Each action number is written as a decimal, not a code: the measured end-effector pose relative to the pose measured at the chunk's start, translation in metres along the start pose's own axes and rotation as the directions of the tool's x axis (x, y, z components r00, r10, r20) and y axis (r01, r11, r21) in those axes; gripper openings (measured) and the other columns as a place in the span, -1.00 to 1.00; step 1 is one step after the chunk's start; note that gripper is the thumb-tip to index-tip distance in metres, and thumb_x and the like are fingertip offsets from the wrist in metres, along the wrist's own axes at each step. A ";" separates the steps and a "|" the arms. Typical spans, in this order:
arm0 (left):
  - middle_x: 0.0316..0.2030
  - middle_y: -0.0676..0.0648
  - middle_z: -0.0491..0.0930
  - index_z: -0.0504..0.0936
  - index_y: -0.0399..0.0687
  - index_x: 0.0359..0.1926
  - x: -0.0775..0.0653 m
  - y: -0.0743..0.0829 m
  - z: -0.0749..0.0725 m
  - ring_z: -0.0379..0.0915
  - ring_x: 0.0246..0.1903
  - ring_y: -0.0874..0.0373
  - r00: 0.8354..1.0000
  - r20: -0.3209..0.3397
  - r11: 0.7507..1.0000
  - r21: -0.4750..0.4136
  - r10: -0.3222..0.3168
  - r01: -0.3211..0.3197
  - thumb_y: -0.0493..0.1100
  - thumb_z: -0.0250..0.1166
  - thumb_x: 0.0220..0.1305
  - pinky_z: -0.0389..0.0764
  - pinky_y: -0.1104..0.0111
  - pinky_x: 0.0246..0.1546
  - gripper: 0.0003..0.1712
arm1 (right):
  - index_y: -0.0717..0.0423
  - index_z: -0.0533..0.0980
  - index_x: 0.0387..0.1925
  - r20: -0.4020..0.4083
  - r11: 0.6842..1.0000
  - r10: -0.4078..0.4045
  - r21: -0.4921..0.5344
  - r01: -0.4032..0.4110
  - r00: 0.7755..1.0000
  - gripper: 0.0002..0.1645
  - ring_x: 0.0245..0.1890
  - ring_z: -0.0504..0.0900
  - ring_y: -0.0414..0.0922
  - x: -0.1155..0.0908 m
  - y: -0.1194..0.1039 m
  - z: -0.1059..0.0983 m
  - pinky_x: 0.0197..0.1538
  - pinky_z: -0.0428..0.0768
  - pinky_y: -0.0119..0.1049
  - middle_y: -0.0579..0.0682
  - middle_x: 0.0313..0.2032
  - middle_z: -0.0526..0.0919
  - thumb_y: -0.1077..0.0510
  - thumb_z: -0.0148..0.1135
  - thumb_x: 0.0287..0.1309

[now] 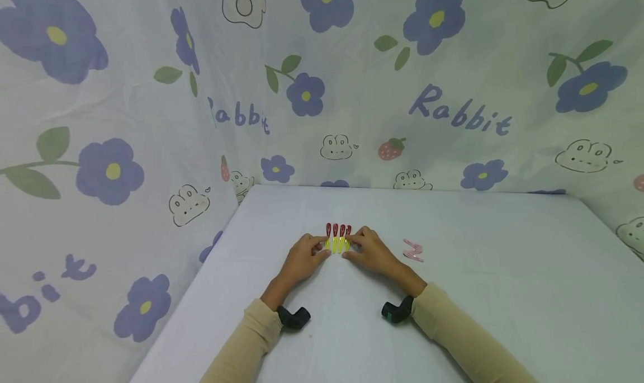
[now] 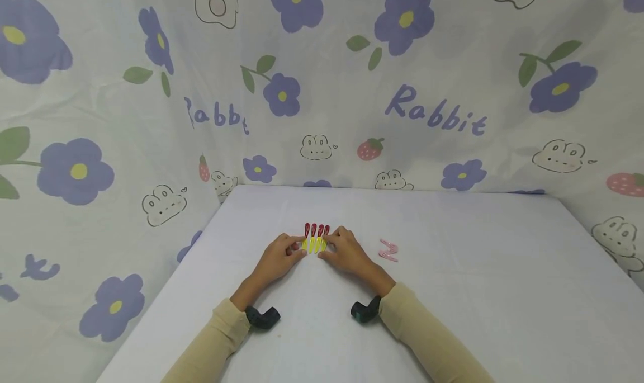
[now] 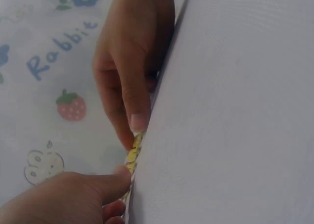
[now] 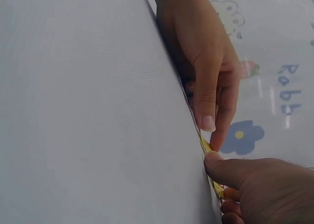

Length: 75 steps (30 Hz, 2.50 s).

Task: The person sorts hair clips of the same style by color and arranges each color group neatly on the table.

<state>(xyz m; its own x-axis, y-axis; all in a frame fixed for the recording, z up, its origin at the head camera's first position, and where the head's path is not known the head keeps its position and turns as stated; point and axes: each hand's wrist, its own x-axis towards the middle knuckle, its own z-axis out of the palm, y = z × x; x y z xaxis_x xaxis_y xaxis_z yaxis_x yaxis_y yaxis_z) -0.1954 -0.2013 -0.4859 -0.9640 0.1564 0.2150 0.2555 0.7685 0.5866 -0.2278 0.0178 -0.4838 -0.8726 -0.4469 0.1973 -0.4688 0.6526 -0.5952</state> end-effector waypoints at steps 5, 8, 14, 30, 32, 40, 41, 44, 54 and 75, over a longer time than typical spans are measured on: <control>-0.26 0.01 0.54 0.64 -0.02 0.19 0.000 0.001 0.000 0.36 -0.37 0.25 1.000 0.001 1.000 0.011 -0.002 0.002 -0.03 0.36 0.32 0.41 0.40 -0.37 -0.55 | 0.15 0.60 0.16 -0.001 1.000 -0.002 -0.013 0.002 1.000 -0.41 -0.18 0.37 -0.14 0.000 0.000 -0.001 -0.10 0.42 -0.26 -0.02 -0.18 0.47 0.00 0.47 0.12; -0.26 0.00 0.54 0.64 -0.03 0.19 0.001 0.001 0.000 0.36 -0.38 0.24 1.000 -0.006 1.000 0.007 0.001 -0.001 -0.04 0.36 0.32 0.42 0.39 -0.37 -0.55 | 0.16 0.60 0.16 -0.008 1.000 -0.006 -0.020 0.006 1.000 -0.41 -0.17 0.38 -0.14 0.000 0.000 -0.001 -0.09 0.43 -0.24 -0.01 -0.17 0.48 0.00 0.47 0.13; -0.25 0.00 0.54 0.63 -0.02 0.20 0.000 0.001 0.001 0.37 -0.36 0.24 1.000 0.012 1.000 0.005 -0.010 0.010 -0.04 0.35 0.33 0.42 0.39 -0.36 -0.55 | 0.16 0.58 0.19 0.003 1.000 0.015 -0.011 -0.015 1.000 -0.38 -0.18 0.37 -0.13 -0.002 0.001 0.000 -0.08 0.42 -0.24 -0.01 -0.17 0.47 0.00 0.47 0.13; -0.25 0.00 0.53 0.59 0.00 0.25 -0.002 0.002 0.003 0.36 -0.35 0.22 0.999 0.027 1.000 0.004 -0.028 0.028 -0.05 0.34 0.34 0.42 0.39 -0.35 -0.52 | 0.16 0.51 0.25 -0.007 0.999 0.007 0.053 -0.007 1.000 -0.38 -0.13 0.51 -0.13 -0.006 -0.002 -0.006 -0.11 0.54 -0.23 0.05 -0.09 0.48 -0.01 0.39 0.22; -0.25 0.00 0.53 0.60 0.01 0.25 -0.002 0.002 0.004 0.36 -0.35 0.23 0.999 0.026 1.000 0.007 -0.030 0.029 -0.04 0.35 0.33 0.42 0.39 -0.35 -0.51 | 0.17 0.51 0.23 -0.024 0.997 -0.017 0.081 0.019 1.000 -0.41 -0.10 0.57 -0.09 -0.007 -0.006 -0.011 -0.09 0.59 -0.20 0.09 -0.07 0.50 0.00 0.36 0.25; -0.25 0.02 0.53 0.58 -0.03 0.19 0.001 0.000 0.002 0.40 -0.33 0.23 0.999 -0.022 0.999 -0.016 -0.028 0.028 -0.06 0.33 0.35 0.45 0.38 -0.34 -0.57 | 0.14 0.57 0.13 -0.066 0.989 -0.110 0.095 0.116 0.992 -0.57 -0.12 0.61 -0.11 -0.014 -0.018 -0.036 -0.15 0.60 -0.29 0.10 -0.05 0.59 0.05 0.32 0.30; -0.26 0.02 0.54 0.58 -0.05 0.16 0.001 0.000 0.002 0.41 -0.34 0.23 0.999 -0.030 0.999 -0.024 -0.030 0.029 -0.07 0.32 0.36 0.45 0.38 -0.34 -0.60 | 0.13 0.58 0.11 -0.072 0.987 -0.123 0.091 0.130 0.990 -0.60 -0.13 0.61 -0.12 -0.016 -0.018 -0.040 -0.17 0.61 -0.31 0.09 -0.06 0.61 0.07 0.32 0.30; -0.27 0.00 0.54 0.52 -0.07 0.03 0.002 0.002 0.001 0.42 -0.34 0.21 0.998 -0.042 0.997 -0.056 -0.049 0.047 -0.07 0.28 0.39 0.46 0.36 -0.33 -0.71 | 0.10 0.60 0.05 -0.093 0.984 -0.151 0.084 0.158 0.984 -0.67 -0.18 0.60 -0.17 -0.025 -0.013 -0.054 -0.20 0.60 -0.36 0.02 -0.12 0.65 0.09 0.31 0.30; -0.26 -0.06 0.53 0.39 -0.04 -0.11 0.003 -0.001 0.001 0.42 -0.36 0.17 0.995 -0.060 0.989 -0.132 -0.076 0.067 -0.04 0.22 0.43 0.47 0.33 -0.34 -0.77 | 0.11 0.64 -0.02 -0.053 0.998 -0.037 0.056 0.040 0.998 -0.77 -0.28 0.55 -0.18 -0.056 0.024 -0.102 -0.31 0.57 -0.38 -0.05 -0.25 0.69 0.15 0.27 0.33; -0.23 0.01 0.58 0.66 -0.06 -0.13 0.020 0.066 0.004 0.49 -0.22 0.18 0.963 0.003 0.962 0.043 0.269 -0.269 -0.24 0.26 0.39 0.57 0.36 -0.17 -0.91 | 0.10 0.64 -0.20 0.032 0.998 0.064 -0.005 -0.064 0.997 -0.88 -0.26 0.55 -0.16 -0.068 0.071 -0.103 -0.16 0.56 -0.30 -0.06 -0.25 0.70 0.20 0.37 0.22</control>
<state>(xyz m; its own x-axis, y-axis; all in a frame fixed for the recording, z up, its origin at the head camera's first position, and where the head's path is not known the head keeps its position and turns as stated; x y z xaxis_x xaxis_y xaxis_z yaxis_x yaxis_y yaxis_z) -0.1976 -0.1453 -0.4457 -0.8598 0.3594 0.3628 0.5022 0.7238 0.4731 -0.2160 0.1573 -0.4589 -0.8958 -0.4239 0.1337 -0.4131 0.6830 -0.6024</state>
